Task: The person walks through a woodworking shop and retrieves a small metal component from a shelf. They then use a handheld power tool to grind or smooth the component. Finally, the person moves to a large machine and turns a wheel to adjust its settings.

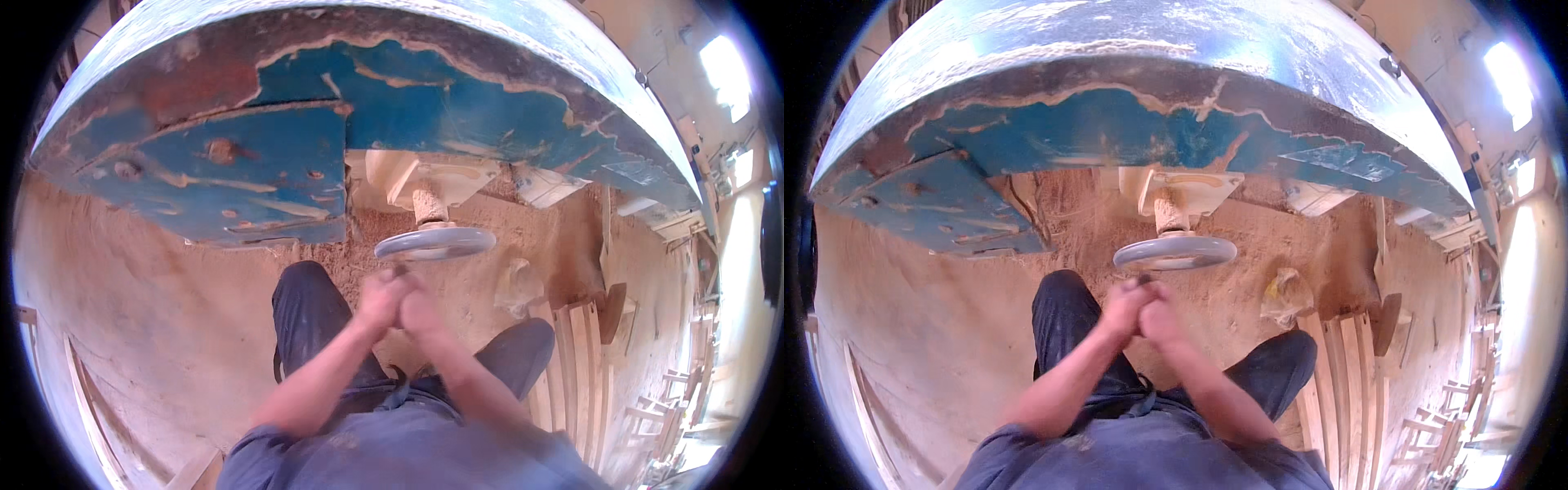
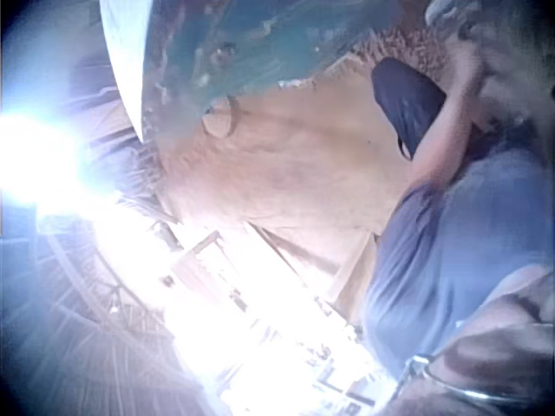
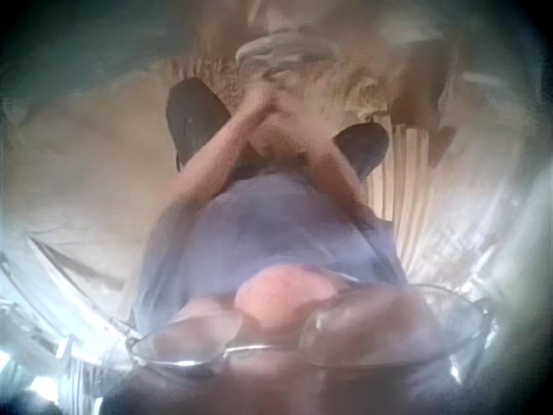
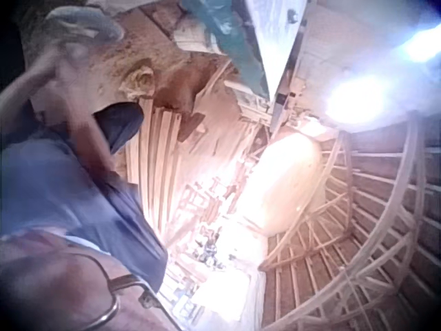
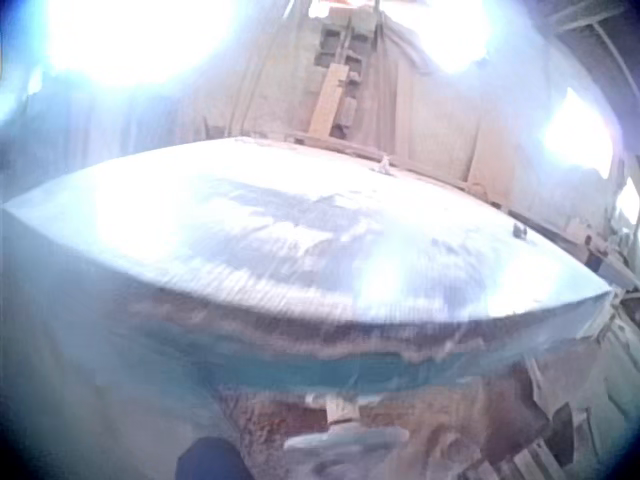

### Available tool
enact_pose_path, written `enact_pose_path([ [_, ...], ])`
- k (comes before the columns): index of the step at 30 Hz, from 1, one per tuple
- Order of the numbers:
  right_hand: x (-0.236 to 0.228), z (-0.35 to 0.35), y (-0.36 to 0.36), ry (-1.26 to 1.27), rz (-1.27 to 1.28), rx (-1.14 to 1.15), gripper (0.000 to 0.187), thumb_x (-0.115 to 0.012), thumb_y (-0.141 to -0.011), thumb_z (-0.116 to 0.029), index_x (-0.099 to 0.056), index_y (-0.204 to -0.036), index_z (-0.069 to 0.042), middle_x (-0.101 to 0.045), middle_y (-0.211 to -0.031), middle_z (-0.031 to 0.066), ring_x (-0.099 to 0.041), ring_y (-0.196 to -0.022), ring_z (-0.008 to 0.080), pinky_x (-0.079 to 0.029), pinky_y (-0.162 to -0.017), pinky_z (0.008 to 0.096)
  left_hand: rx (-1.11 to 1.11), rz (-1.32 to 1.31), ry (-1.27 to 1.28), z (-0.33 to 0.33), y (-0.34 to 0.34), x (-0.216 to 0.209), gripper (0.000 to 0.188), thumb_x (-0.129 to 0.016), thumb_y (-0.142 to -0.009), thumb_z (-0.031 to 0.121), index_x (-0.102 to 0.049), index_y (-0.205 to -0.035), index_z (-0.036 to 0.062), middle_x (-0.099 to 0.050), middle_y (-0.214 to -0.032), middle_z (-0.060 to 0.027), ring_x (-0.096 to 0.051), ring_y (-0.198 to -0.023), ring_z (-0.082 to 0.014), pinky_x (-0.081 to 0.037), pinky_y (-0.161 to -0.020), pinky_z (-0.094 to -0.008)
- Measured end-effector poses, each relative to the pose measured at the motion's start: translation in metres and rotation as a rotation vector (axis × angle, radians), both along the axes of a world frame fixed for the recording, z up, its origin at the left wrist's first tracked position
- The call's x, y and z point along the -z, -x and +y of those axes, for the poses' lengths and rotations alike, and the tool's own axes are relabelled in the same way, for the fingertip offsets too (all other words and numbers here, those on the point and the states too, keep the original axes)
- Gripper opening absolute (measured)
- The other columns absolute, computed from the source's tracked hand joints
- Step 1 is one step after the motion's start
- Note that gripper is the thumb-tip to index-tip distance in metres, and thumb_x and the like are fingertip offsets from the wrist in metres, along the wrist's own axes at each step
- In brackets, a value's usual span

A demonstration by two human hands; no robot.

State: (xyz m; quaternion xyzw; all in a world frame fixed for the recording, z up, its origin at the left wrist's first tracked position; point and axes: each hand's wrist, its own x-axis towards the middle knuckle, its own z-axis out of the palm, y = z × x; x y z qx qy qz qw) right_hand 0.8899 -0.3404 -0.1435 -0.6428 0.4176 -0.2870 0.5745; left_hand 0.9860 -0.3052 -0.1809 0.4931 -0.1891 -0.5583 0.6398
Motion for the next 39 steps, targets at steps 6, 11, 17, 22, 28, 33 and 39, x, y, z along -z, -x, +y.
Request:
enact_pose_path([
  [6,-0.052,-0.027,0.016,0.234,0.225,-0.195,0.014,-0.056,-0.084,-0.007,-0.062,-0.095,-0.001,-0.065,-0.092,0.0113,-0.062,-0.082,0.022,-0.051,-0.071,0.0371,0.019,0.112,0.146,-0.003,0.01,-0.094,0.021,-0.056,-0.096,0.022,-0.065,-0.101,0.0032,-0.062,-0.079,-0.0012,-0.062,-0.07,-0.0117,-0.05,-0.062,-0.0262],
  [11,0.008,-0.044,0.022,0.079,0.092,-0.164,0.011,-0.056,-0.087,-0.008,-0.064,-0.09,0.0,-0.064,-0.085,0.0087,-0.062,-0.081,0.0179,-0.051,-0.066,0.0328,-0.057,0.004,-0.029,-0.01,0.015,-0.019,0.024,-0.056,-0.096,0.025,-0.062,-0.099,0.0021,-0.059,-0.076,-0.0005,-0.06,-0.067,-0.0137,-0.049,-0.057,-0.0286],
  [17,-0.037,-0.01,0.006,0.16,0.174,-0.116,0.019,-0.052,-0.093,-0.016,-0.063,-0.093,0.0,-0.064,-0.087,0.0085,-0.06,-0.083,0.0163,-0.05,-0.068,0.0328,-0.026,0.067,0.136,-0.008,0.014,-0.083,0.027,-0.055,-0.095,0.029,-0.063,-0.096,0.0036,-0.062,-0.084,-0.0003,-0.06,-0.072,-0.0128,-0.049,-0.063,-0.0279],
  [22,-0.028,0.009,-0.025,0.045,0.219,-0.188,0.022,-0.049,-0.09,-0.014,-0.06,-0.1,0.002,-0.065,-0.094,0.012,-0.061,-0.093,0.0204,-0.051,-0.076,0.0397,-0.113,0.102,0.227,0.027,-0.008,-0.024,0.02,-0.058,-0.093,0.025,-0.064,-0.092,0.0061,-0.06,-0.08,0.001,-0.058,-0.072,-0.0086,-0.047,-0.061,-0.0255],
  [28,-0.058,0.008,-0.022,-0.098,0.27,0.041,0.019,-0.047,-0.093,-0.019,-0.059,-0.094,-0.005,-0.063,-0.085,0.0076,-0.06,-0.07,0.0181,-0.049,-0.057,0.0333,-0.154,0.332,0.391,0.027,-0.006,-0.044,0.018,-0.06,-0.092,0.025,-0.064,-0.086,0.0088,-0.06,-0.078,0.0011,-0.056,-0.066,-0.0092,-0.043,-0.053,-0.0255],
  [33,-0.063,0.028,-0.051,-0.208,0.193,0.106,0.023,-0.046,-0.095,-0.028,-0.058,-0.09,-0.009,-0.057,-0.077,0.0028,-0.055,-0.062,0.0127,-0.043,-0.045,0.0294,-0.111,0.541,0.253,0.032,-0.011,-0.049,0.021,-0.061,-0.091,0.026,-0.064,-0.08,0.0091,-0.058,-0.069,0.0006,-0.052,-0.055,-0.009,-0.038,-0.044,-0.0269],
  [39,-0.036,0.04,-0.048,-0.166,0.28,0.092,0.015,-0.052,-0.091,-0.011,-0.058,-0.102,-0.002,-0.059,-0.086,0.0062,-0.057,-0.07,0.0128,-0.046,-0.052,0.0272,-0.098,0.36,0.25,0.05,-0.038,-0.021,0.028,-0.065,-0.087,0.029,-0.063,-0.074,0.0035,-0.059,-0.067,-0.0023,-0.055,-0.065,-0.0102,-0.043,-0.054,-0.0296],
])
